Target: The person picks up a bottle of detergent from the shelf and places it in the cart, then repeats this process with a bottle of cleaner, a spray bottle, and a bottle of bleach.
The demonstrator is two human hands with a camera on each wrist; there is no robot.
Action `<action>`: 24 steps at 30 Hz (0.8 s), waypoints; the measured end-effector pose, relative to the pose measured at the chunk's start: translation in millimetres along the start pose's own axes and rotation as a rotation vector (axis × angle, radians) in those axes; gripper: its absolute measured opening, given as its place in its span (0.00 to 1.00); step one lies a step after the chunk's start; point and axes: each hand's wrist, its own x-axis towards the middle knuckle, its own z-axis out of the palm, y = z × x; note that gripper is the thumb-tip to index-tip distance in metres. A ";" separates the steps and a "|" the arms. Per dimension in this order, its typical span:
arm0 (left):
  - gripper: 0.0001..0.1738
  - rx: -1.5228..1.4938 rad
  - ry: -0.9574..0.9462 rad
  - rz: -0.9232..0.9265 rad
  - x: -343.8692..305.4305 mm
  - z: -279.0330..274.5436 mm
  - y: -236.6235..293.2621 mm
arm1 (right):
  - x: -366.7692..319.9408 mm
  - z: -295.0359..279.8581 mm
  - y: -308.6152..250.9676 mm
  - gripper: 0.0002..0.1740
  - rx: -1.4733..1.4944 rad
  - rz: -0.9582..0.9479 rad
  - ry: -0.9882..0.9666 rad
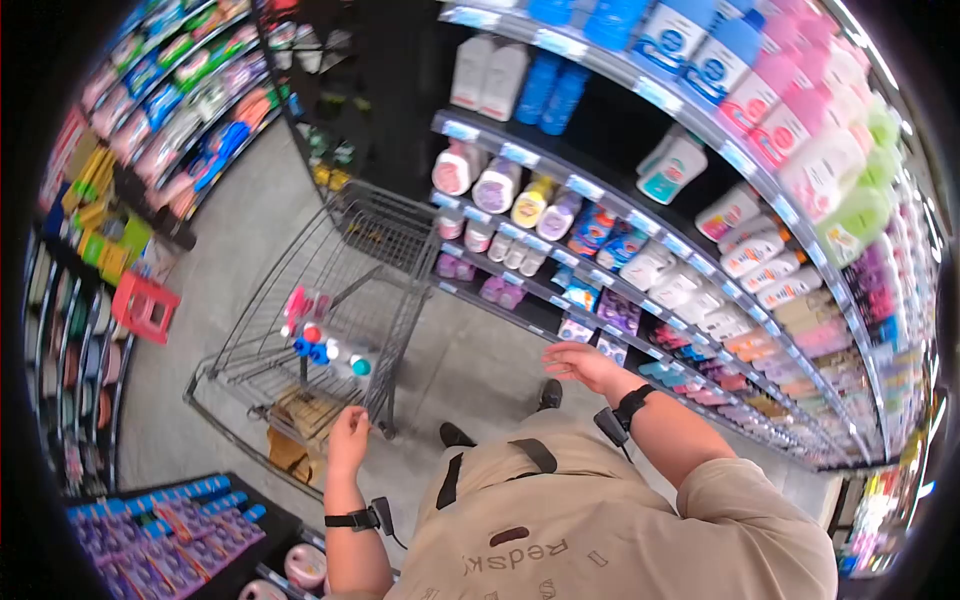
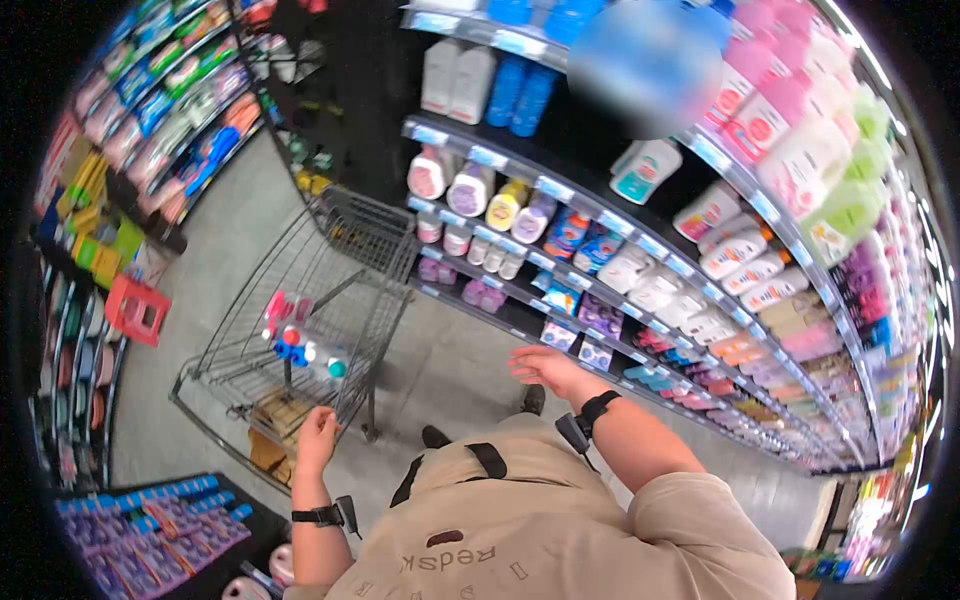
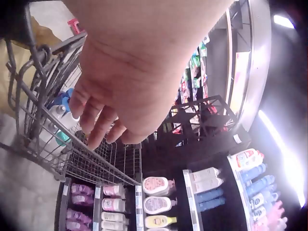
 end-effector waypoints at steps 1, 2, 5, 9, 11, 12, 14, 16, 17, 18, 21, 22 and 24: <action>0.12 0.010 -0.023 0.022 5.7 2.7 4.0 | -6.0 -6.6 2.2 0.22 0.020 -0.015 0.023; 0.12 0.043 -0.064 0.021 12.0 5.5 8.2 | -11.9 -13.4 4.8 0.21 0.030 -0.030 0.021; 0.11 0.092 -0.149 0.039 32.1 25.4 27.0 | -37.2 -35.2 12.2 0.22 0.082 -0.061 0.061; 0.11 0.158 -0.226 0.116 56.3 67.9 68.3 | -79.3 -68.7 33.8 0.23 0.171 -0.107 0.163; 0.12 0.192 -0.274 0.155 69.0 93.4 91.9 | -100.0 -93.1 54.7 0.23 0.211 -0.113 0.212; 0.13 0.213 -0.299 0.178 72.0 107.9 105.9 | -110.7 -105.1 64.4 0.24 0.232 -0.105 0.236; 0.13 0.245 -0.324 0.227 74.6 138.2 133.7 | -132.4 -128.4 84.4 0.24 0.266 -0.100 0.271; 0.13 0.267 -0.355 0.276 78.6 168.7 149.2 | -152.1 -149.8 98.4 0.24 0.313 -0.094 0.329; 0.13 0.279 -0.363 0.286 78.1 182.5 156.8 | -160.6 -160.6 105.2 0.24 0.328 -0.101 0.333; 0.13 0.307 -0.394 0.310 72.6 198.1 171.9 | -170.2 -170.1 109.6 0.24 0.342 -0.109 0.361; 0.14 0.342 -0.450 0.356 53.1 240.7 207.0 | -192.6 -200.9 124.6 0.23 0.402 -0.144 0.394; 0.14 0.390 -0.497 0.371 47.5 254.3 218.1 | -198.4 -212.2 131.7 0.22 0.431 -0.165 0.402; 0.14 0.448 -0.546 0.389 34.9 281.6 241.6 | -207.9 -234.8 145.9 0.22 0.463 -0.175 0.408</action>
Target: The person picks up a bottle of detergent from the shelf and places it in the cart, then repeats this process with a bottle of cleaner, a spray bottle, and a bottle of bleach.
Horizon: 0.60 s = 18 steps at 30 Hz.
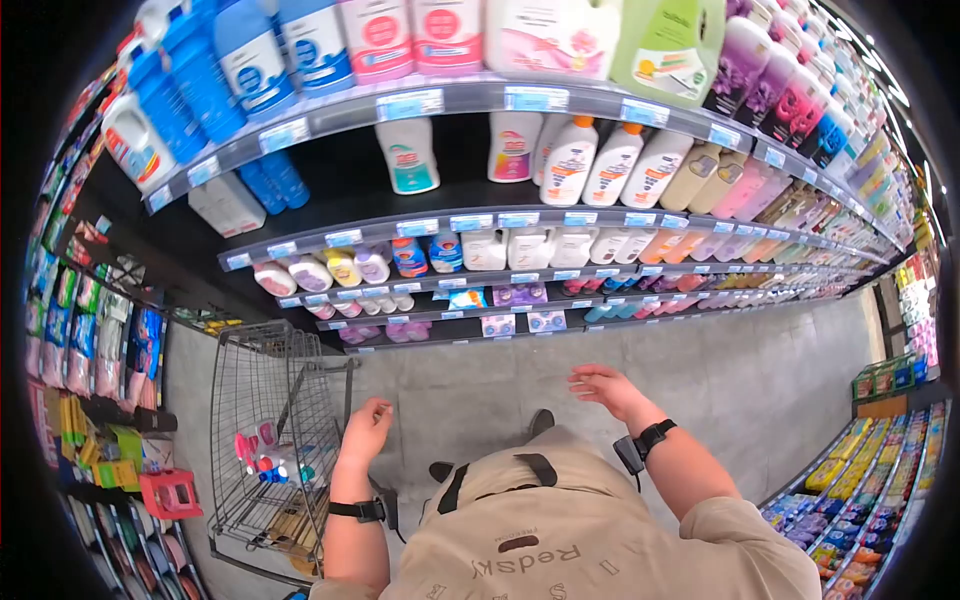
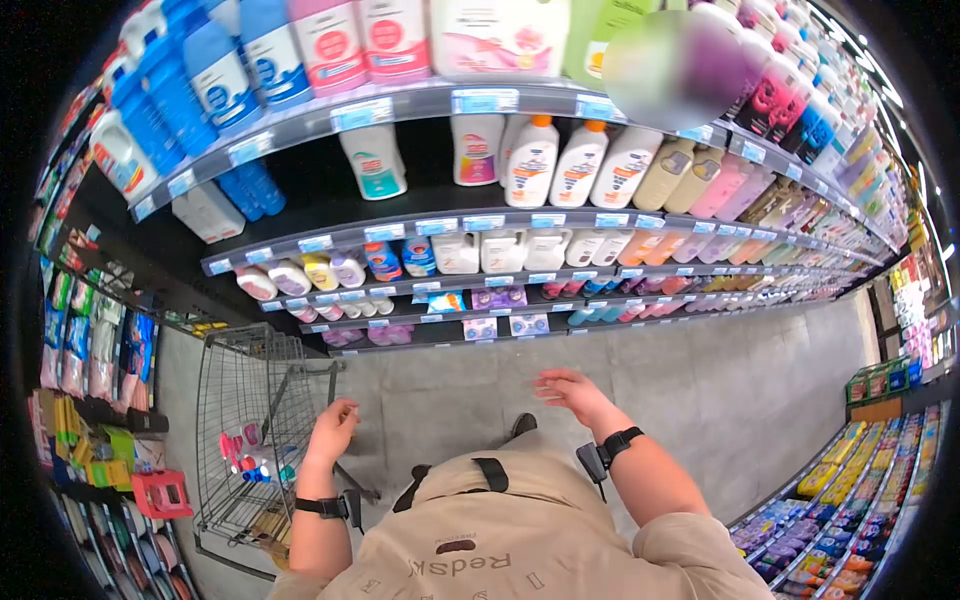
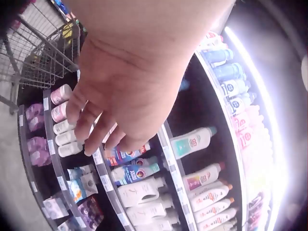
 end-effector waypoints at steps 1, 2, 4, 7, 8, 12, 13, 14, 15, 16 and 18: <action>0.14 0.040 -0.024 0.007 4.6 6.4 18.3 | 0.1 -14.4 0.3 0.22 0.017 -0.004 0.008; 0.15 0.078 -0.047 0.015 10.7 14.6 34.5 | -0.2 -29.4 -0.1 0.22 0.027 -0.005 0.006; 0.15 0.103 -0.046 0.044 23.9 33.2 61.2 | -3.0 -56.1 -4.0 0.21 -0.002 -0.026 0.014; 0.15 0.144 -0.041 0.090 42.3 60.3 103.2 | -5.2 -98.4 -10.9 0.23 0.008 -0.050 0.026; 0.15 0.160 -0.036 0.105 47.3 69.2 116.3 | -6.7 -112.0 -13.1 0.23 0.017 -0.053 0.028; 0.14 0.162 -0.022 0.174 70.7 107.0 154.1 | -15.5 -157.8 -31.3 0.23 0.018 -0.082 0.046; 0.15 0.173 -0.025 0.193 75.2 116.1 161.4 | -17.8 -167.4 -34.7 0.23 0.022 -0.087 0.050; 0.15 0.183 -0.026 0.211 78.6 124.0 168.0 | -20.0 -175.6 -37.8 0.23 0.022 -0.091 0.050; 0.15 0.183 -0.023 0.212 80.7 130.4 175.2 | -22.3 -181.4 -41.2 0.23 0.015 -0.105 0.051; 0.16 0.198 -0.044 0.231 82.4 135.6 181.7 | -24.0 -186.0 -44.4 0.23 0.008 -0.120 0.050; 0.16 0.219 -0.058 0.247 83.7 141.0 197.4 | -26.9 -191.9 -50.5 0.22 0.005 -0.131 0.041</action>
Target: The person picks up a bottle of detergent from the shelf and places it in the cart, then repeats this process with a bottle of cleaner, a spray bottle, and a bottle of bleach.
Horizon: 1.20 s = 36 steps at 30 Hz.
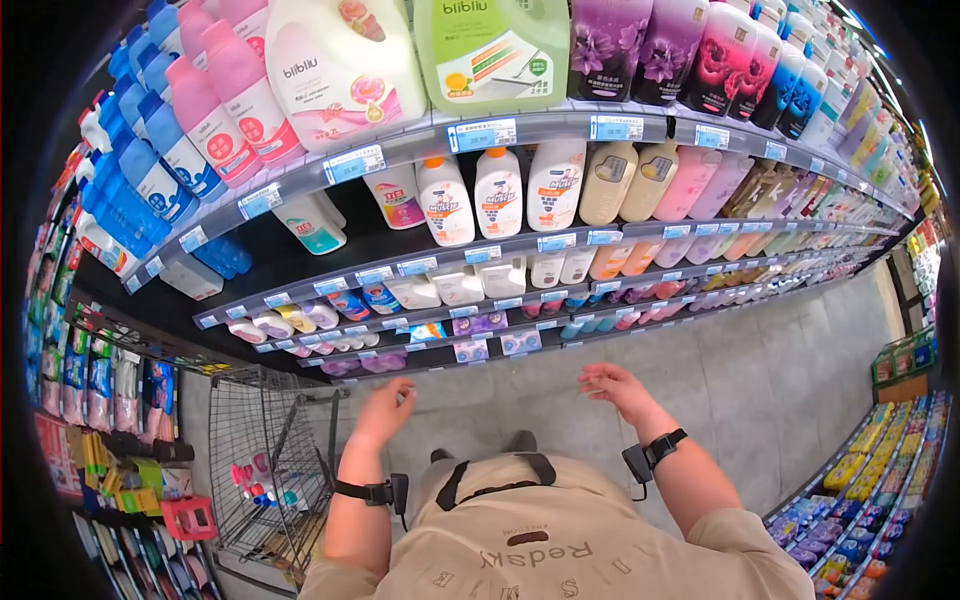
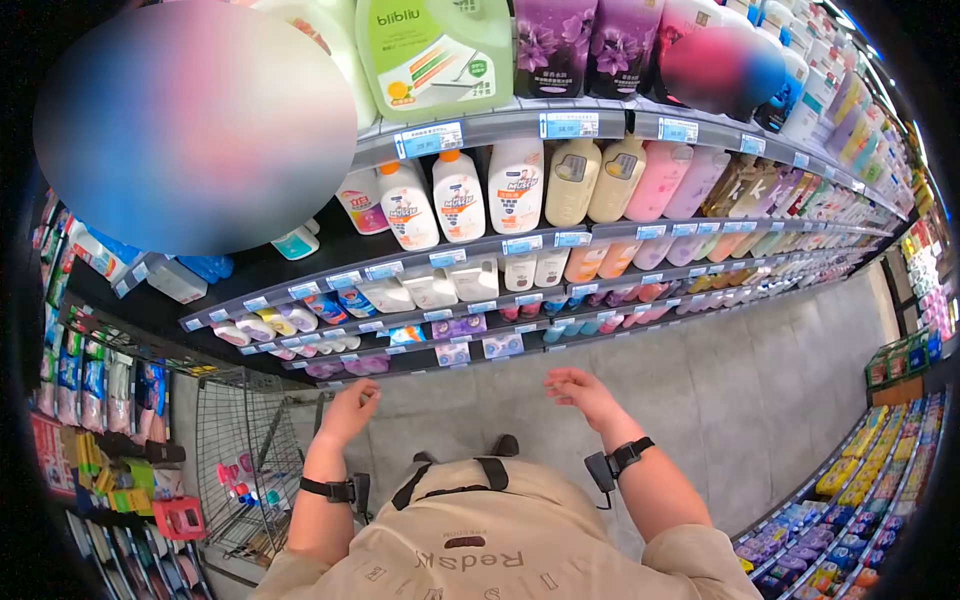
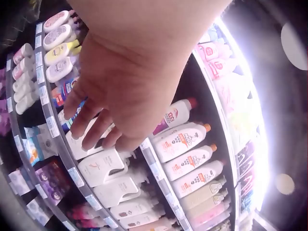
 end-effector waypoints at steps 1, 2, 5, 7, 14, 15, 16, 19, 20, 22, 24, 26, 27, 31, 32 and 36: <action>0.16 0.011 -0.018 -0.003 1.0 -1.8 8.3 | 0.6 -1.5 -2.5 0.22 0.000 -0.008 -0.005; 0.16 0.024 -0.038 -0.007 1.6 -4.8 16.0 | 2.7 -3.1 -3.6 0.22 0.006 -0.008 -0.012; 0.15 0.015 -0.040 -0.041 4.5 -16.3 32.7 | 10.7 -4.5 0.4 0.21 0.014 -0.032 -0.040; 0.15 0.014 -0.026 -0.035 7.8 -23.8 38.7 | 15.4 -3.3 2.6 0.21 -0.002 -0.076 -0.064; 0.14 -0.043 0.076 0.026 50.4 -30.7 46.6 | 25.2 11.0 -14.6 0.21 -0.029 -0.123 -0.112; 0.14 -0.037 0.113 0.050 57.8 -33.3 49.2 | 27.3 13.2 -19.8 0.19 -0.031 -0.125 -0.125; 0.15 -0.034 0.096 0.087 66.2 -37.5 51.7 | 30.8 15.9 -25.6 0.18 -0.033 -0.128 -0.139; 0.16 -0.099 0.138 0.146 89.8 -45.1 69.5 | 43.5 24.5 -52.2 0.19 -0.038 -0.153 -0.158; 0.19 -0.060 0.132 0.201 99.4 -50.3 71.3 | 47.5 28.3 -62.1 0.19 -0.040 -0.155 -0.151; 0.20 -0.089 0.154 0.225 120.3 -60.4 80.8 | 53.3 42.2 -92.3 0.20 -0.114 -0.207 -0.134; 0.23 -0.079 0.193 0.252 141.0 -73.3 94.4 | 66.8 54.7 -115.0 0.20 -0.129 -0.252 -0.146; 0.24 -0.100 0.210 0.308 159.2 -89.9 119.2 | 79.5 66.9 -138.6 0.21 -0.142 -0.295 -0.165; 0.26 -0.110 0.231 0.357 170.1 -96.0 126.5 | 84.3 73.6 -152.5 0.21 -0.219 -0.343 -0.191; 0.27 -0.393 0.226 0.319 215.2 -100.4 122.5 | 100.9 105.7 -200.0 0.23 -0.321 -0.479 -0.219; 0.20 -0.409 0.256 0.346 224.7 -99.7 120.7 | 103.4 113.5 -212.2 0.23 -0.321 -0.479 -0.212; 0.16 -0.352 0.091 0.352 243.7 -116.7 142.2 | 110.8 138.9 -251.6 0.32 -0.346 -0.566 -0.265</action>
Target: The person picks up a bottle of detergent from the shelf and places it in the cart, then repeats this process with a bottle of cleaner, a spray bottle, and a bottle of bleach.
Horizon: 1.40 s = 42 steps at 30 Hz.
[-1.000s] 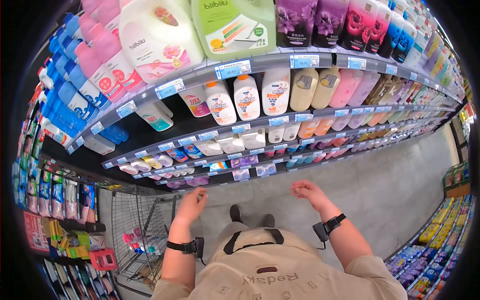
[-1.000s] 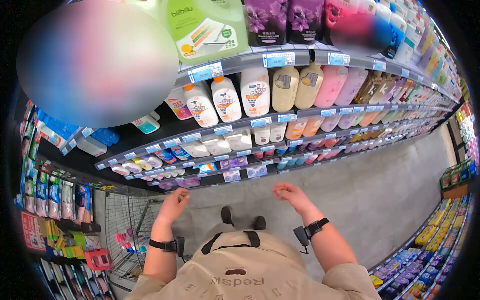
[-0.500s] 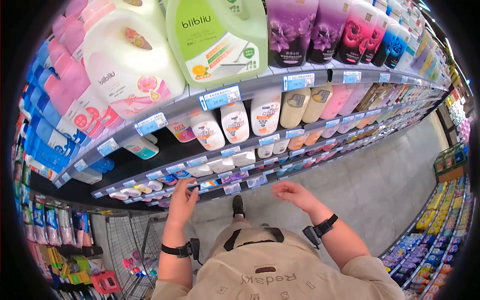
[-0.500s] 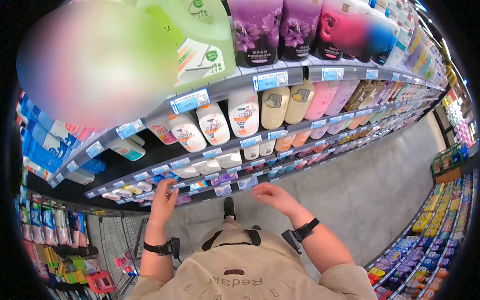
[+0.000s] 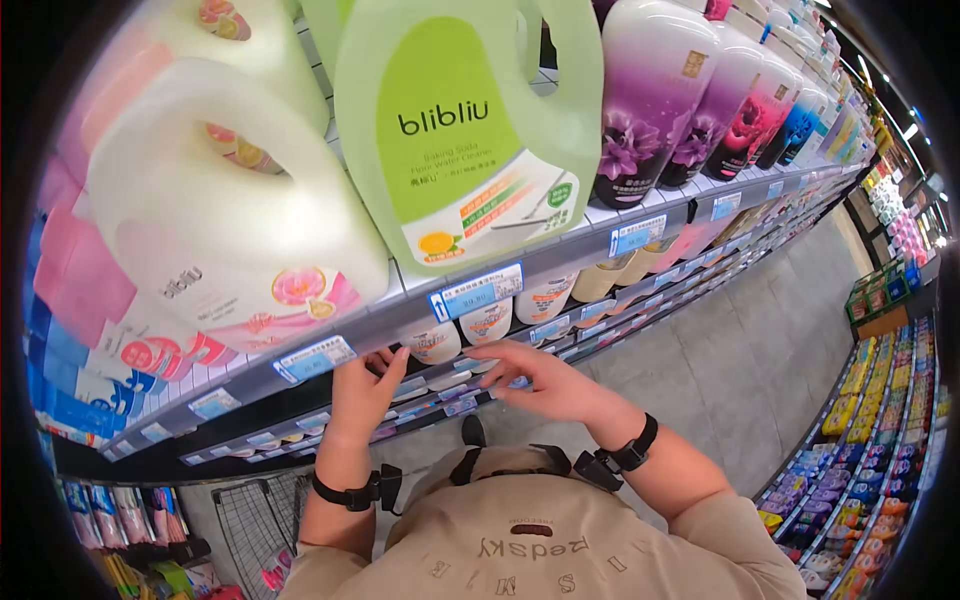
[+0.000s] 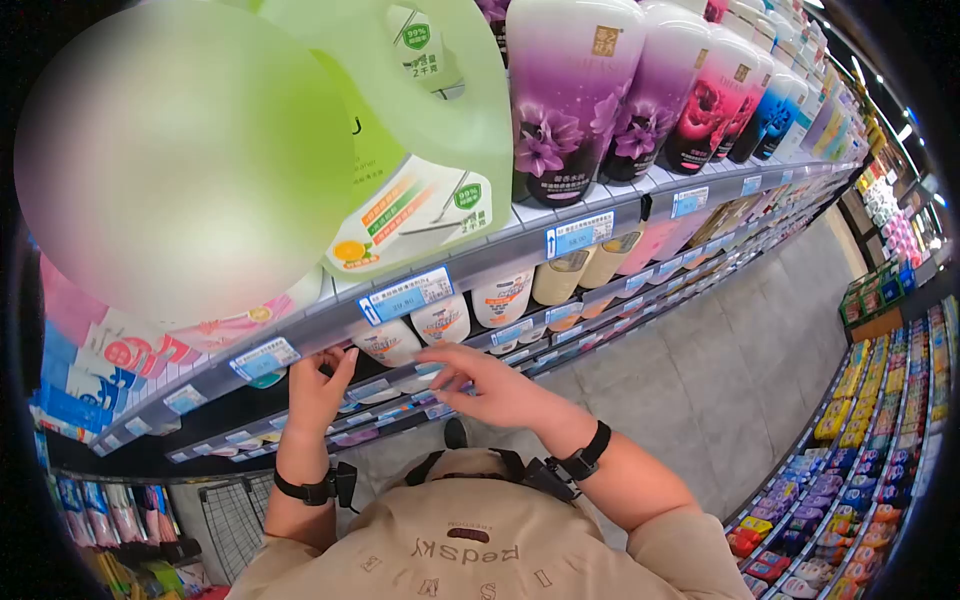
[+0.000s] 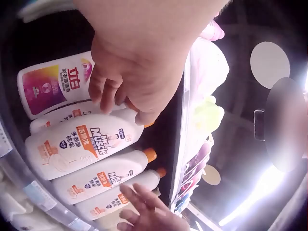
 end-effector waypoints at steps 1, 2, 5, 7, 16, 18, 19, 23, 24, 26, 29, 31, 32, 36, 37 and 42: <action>0.16 -0.001 -0.009 -0.001 4.3 -2.1 4.9 | 7.0 1.2 -6.3 0.36 0.028 -0.040 -0.014; 0.13 0.075 -0.022 -0.005 7.6 -2.3 10.7 | 13.0 2.7 -13.9 0.36 0.033 -0.036 -0.005; 0.12 0.132 -0.070 -0.024 18.6 -0.9 5.3 | 27.3 5.2 -25.5 0.40 0.055 -0.078 0.001; 0.14 0.234 -0.115 0.141 24.6 0.8 -6.7 | 33.7 5.8 -24.5 0.42 -0.009 -0.137 0.013; 0.19 0.255 -0.188 0.215 30.6 0.3 5.0 | 42.5 -7.5 -13.5 0.37 -0.110 -0.089 -0.004; 0.20 0.287 -0.227 0.162 30.3 2.2 4.9 | 41.4 -8.8 -15.6 0.37 -0.116 -0.110 -0.014; 0.21 0.264 -0.238 0.228 30.6 5.8 -2.4 | 40.1 -9.0 -16.6 0.37 -0.121 -0.127 -0.024; 0.29 0.310 -0.232 0.286 23.8 6.9 7.2 | 38.0 -3.5 -20.3 0.35 -0.045 -0.138 -0.025; 0.29 0.313 -0.227 0.285 21.3 6.9 13.2 | 36.5 -2.9 -22.2 0.36 -0.038 -0.132 -0.034; 0.31 0.480 -0.145 0.383 16.4 7.3 23.6 | 33.9 -0.5 -23.7 0.37 -0.032 -0.128 -0.051; 0.31 0.566 -0.128 0.525 9.9 5.0 22.6 | 28.1 4.7 -22.6 0.38 0.000 -0.136 -0.079; 0.31 0.558 -0.140 0.500 0.8 4.8 30.0 | 22.7 7.8 -22.6 0.38 0.019 -0.153 -0.095; 0.30 0.548 -0.158 0.479 -4.5 4.4 35.2 | 20.2 9.3 -22.3 0.38 0.018 -0.154 -0.103; 0.30 0.499 -0.098 0.518 -25.9 4.8 62.3 | 6.6 15.9 -23.2 0.37 -0.020 -0.181 -0.102; 0.30 0.504 -0.088 0.515 -33.7 5.8 68.8 | 2.1 17.8 -23.4 0.36 -0.030 -0.166 -0.107; 0.29 0.428 -0.067 0.482 -85.4 18.1 92.9 | -31.0 31.6 0.4 0.34 -0.074 -0.052 -0.149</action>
